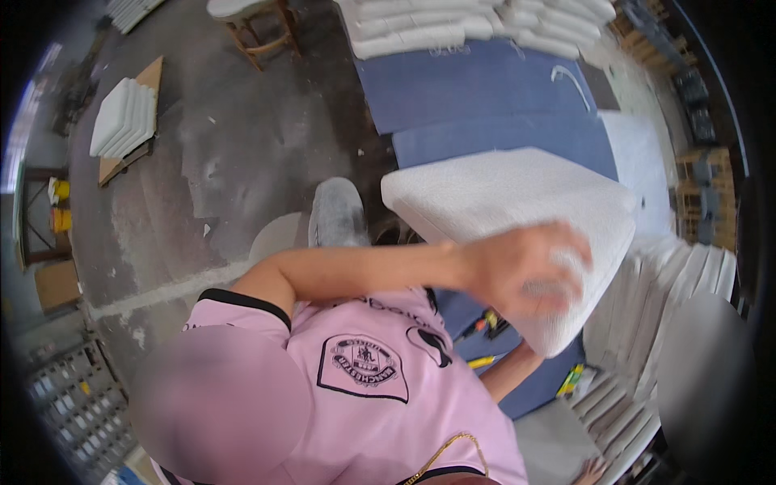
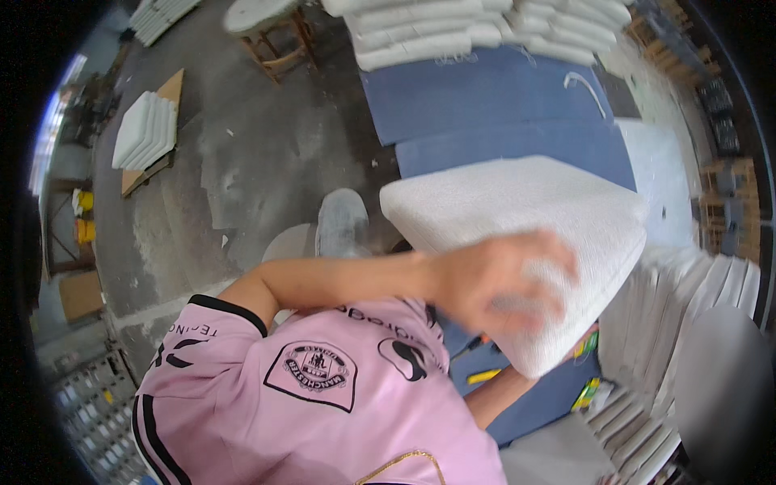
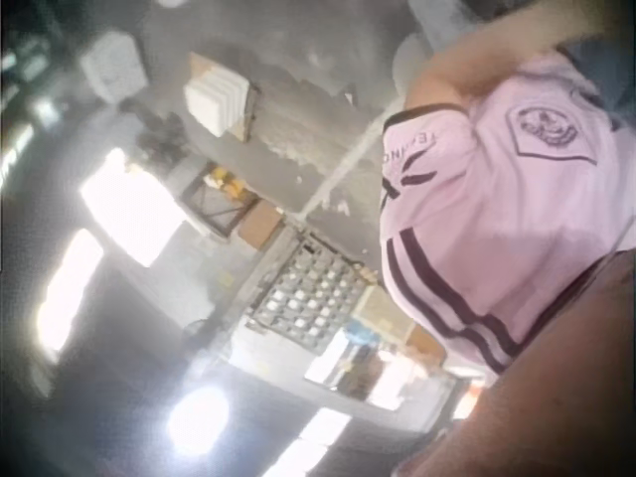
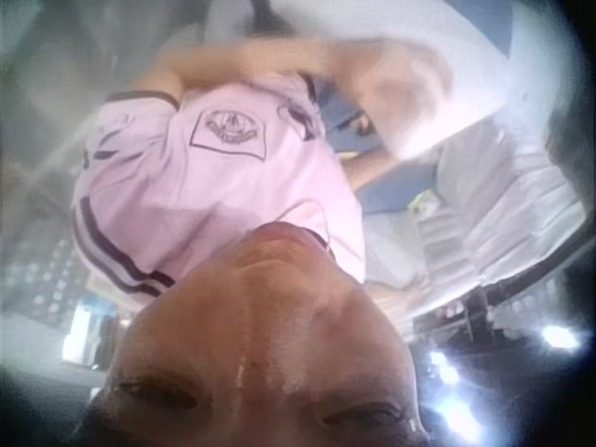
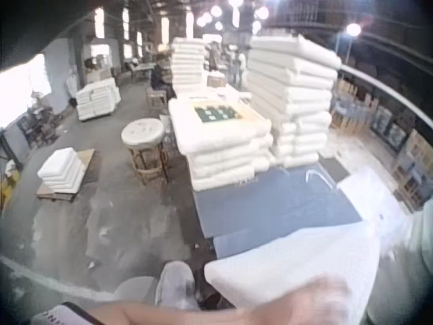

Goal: The person uses a staple gun to attach white fabric to the edges of a wooden cushion frame. They repeatedly pull the fabric taut, staple it to the frame, and flip the cushion to work on different sides. The person also handles loose foam pads and stacks finished cushions.

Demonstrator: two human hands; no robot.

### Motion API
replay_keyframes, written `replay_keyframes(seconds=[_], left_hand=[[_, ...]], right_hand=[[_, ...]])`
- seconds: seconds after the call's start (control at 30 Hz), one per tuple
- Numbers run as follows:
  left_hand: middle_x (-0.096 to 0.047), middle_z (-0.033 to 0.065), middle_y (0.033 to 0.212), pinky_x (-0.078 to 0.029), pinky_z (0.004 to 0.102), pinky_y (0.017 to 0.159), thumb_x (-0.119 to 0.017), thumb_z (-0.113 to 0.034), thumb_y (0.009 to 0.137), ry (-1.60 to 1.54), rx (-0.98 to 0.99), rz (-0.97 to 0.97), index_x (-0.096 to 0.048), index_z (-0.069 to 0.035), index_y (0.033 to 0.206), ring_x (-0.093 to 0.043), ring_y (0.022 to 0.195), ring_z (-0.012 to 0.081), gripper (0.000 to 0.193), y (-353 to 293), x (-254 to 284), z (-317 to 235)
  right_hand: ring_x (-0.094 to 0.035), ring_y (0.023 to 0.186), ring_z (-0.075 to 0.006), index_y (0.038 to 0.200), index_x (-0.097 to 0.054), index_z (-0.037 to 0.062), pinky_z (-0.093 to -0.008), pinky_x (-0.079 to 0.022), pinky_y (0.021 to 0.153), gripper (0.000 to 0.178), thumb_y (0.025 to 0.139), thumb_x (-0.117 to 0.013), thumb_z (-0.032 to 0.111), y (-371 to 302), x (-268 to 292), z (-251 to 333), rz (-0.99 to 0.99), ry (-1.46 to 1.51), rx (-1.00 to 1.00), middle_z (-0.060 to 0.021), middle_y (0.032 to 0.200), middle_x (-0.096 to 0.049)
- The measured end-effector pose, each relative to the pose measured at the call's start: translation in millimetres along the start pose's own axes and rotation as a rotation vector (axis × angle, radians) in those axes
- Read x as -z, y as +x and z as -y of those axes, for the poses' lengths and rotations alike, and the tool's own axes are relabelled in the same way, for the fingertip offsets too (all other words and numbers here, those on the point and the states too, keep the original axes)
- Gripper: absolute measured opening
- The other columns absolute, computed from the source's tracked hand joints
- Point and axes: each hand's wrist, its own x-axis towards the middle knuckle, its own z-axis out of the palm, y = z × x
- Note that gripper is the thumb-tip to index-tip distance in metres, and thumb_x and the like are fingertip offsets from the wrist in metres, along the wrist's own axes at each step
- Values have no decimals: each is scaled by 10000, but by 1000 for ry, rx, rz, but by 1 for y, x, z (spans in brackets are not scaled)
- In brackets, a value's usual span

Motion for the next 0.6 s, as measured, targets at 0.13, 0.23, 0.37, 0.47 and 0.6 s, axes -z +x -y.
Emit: replay_keyframes(seconds=[0.13,0.23,0.37,0.47,0.6], left_hand=[[-635,173,1299,-426,448,1098,-697,-297,945,389,559,-86,-738,-94,1149,-560,1279,340,291,-52,46,127],[-649,227,1303,-431,482,1077,-506,-429,1030,574,1168,-46,-708,-40,1216,-571,1265,396,476,-146,110,205],[-606,271,1381,-425,429,1091,-440,-599,1021,283,1619,-195,-573,89,1367,-583,1289,369,782,-266,129,241],[-645,215,1337,-473,388,1027,-493,-553,1029,68,1640,-387,-586,114,1340,-626,1213,281,742,-247,140,195],[-669,173,1278,-511,361,958,-565,-429,1036,178,1501,-677,-593,66,1342,-651,1121,249,583,-234,209,186]], right_hand=[[-646,1124,-284,1354,-590,4,-389,-503,974,561,999,-551,436,-54,-44,47,-204,-78,22,-157,1267,-648],[-666,1034,-259,1344,-587,-1,-363,-527,903,550,961,-610,392,-82,-68,48,-403,-165,-77,-159,1229,-656],[-636,1106,-256,1420,-519,-38,-365,-499,956,705,863,-715,345,-70,-52,40,-131,-474,120,-194,1268,-631],[-599,1193,-266,1502,-446,-29,-363,-453,1028,874,797,-779,365,-82,-55,29,-27,-581,183,-212,1346,-592],[-604,1173,-259,1506,-451,-24,-362,-451,1021,890,826,-780,446,-12,-22,-29,78,-471,105,-197,1351,-592]])
